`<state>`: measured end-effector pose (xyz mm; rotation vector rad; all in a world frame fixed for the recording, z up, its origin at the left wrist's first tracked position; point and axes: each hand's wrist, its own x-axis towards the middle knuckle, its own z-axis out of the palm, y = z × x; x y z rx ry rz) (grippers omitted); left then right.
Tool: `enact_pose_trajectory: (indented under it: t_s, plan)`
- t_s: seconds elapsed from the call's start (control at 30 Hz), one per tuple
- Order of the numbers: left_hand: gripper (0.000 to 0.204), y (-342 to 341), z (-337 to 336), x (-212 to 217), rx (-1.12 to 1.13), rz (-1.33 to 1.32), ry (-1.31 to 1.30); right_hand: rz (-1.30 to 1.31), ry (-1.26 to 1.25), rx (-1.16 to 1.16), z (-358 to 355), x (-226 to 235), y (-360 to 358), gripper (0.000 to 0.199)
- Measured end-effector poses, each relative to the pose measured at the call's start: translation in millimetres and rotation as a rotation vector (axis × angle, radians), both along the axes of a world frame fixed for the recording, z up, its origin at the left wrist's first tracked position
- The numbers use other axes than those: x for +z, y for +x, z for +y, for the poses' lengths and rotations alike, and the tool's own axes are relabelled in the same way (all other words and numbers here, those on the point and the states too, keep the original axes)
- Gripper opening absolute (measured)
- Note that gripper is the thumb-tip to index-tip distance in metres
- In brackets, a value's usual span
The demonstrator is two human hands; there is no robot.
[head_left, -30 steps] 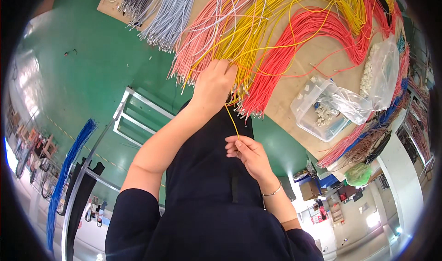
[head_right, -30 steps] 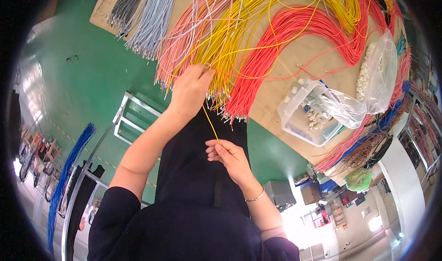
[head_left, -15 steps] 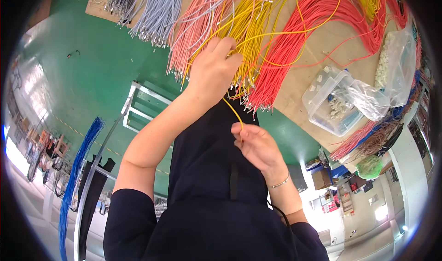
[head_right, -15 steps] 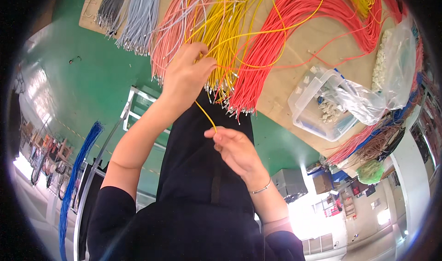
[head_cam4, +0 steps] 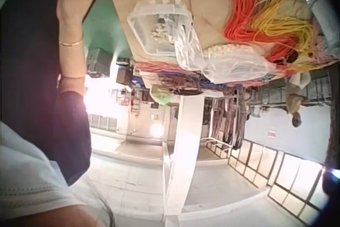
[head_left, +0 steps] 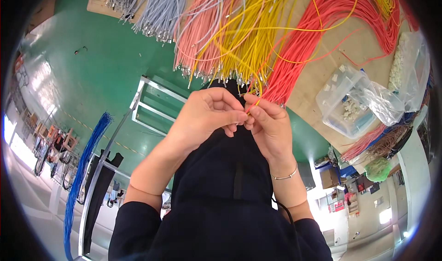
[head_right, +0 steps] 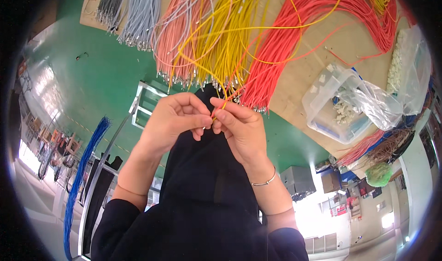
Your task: The person gathers wires from a table, threads them through a black flexible tube, and inserts the wire terminals into plastic connectors.
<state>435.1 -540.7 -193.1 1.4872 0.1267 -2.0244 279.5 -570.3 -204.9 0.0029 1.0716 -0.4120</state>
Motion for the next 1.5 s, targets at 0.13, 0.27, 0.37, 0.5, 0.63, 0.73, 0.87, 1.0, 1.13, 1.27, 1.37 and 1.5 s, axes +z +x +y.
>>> enact_pose_trajectory:
  t_s: [0.13, 0.27, 0.37, 0.5, 0.63, 0.73, 0.87, 1.0, 1.13, 1.27, 1.37, 1.5]
  plan:
    - [0.012, -8, 9, -3, 0.091, 0.049, -0.028, 0.081, -0.232, 0.105, 6, 0, 1, 0.019]
    - [0.016, -12, 12, -12, 0.125, -0.581, -0.217, 0.098, -0.222, 0.011, 2, 3, -6, 0.017]
    - [0.015, 4, 8, -36, -0.042, -1.281, -0.504, -0.079, -0.171, -0.208, -6, 3, -19, 0.02]
    - [0.018, 10, -6, -53, -0.079, -1.408, -0.694, -0.219, -0.056, -0.368, -12, 7, -22, 0.022]
    - [0.019, 10, -57, -67, -0.059, -1.416, -0.803, -0.211, -0.035, -0.357, -14, 10, -20, 0.022]
    - [0.017, 3, -93, -76, -0.093, -1.473, -0.942, -0.197, -0.034, -0.389, -13, 12, -16, 0.022]
    - [0.011, -4, -119, -80, -0.218, -1.433, -1.016, -0.264, -0.024, -0.415, -11, 9, -20, 0.021]
    - [0.005, -8, -129, -91, -0.506, -1.484, -1.072, -0.288, -0.001, -0.449, -13, 9, -25, 0.021]
    - [0.007, -4, -132, -82, -0.353, -1.432, -1.129, -0.261, -0.011, -0.572, -20, 12, -19, 0.022]
    - [0.022, 11, -107, -37, 0.427, -1.185, -0.908, -0.275, 0.094, -0.727, -33, 17, -25, 0.022]
    - [0.022, 8, -65, -4, 0.375, -1.036, -0.937, -0.248, 0.152, -0.392, -34, 25, -12, 0.024]
    - [0.025, 5, -32, -5, -0.182, -1.15, -1.301, -0.238, 0.104, -0.182, -32, 31, 9, 0.024]
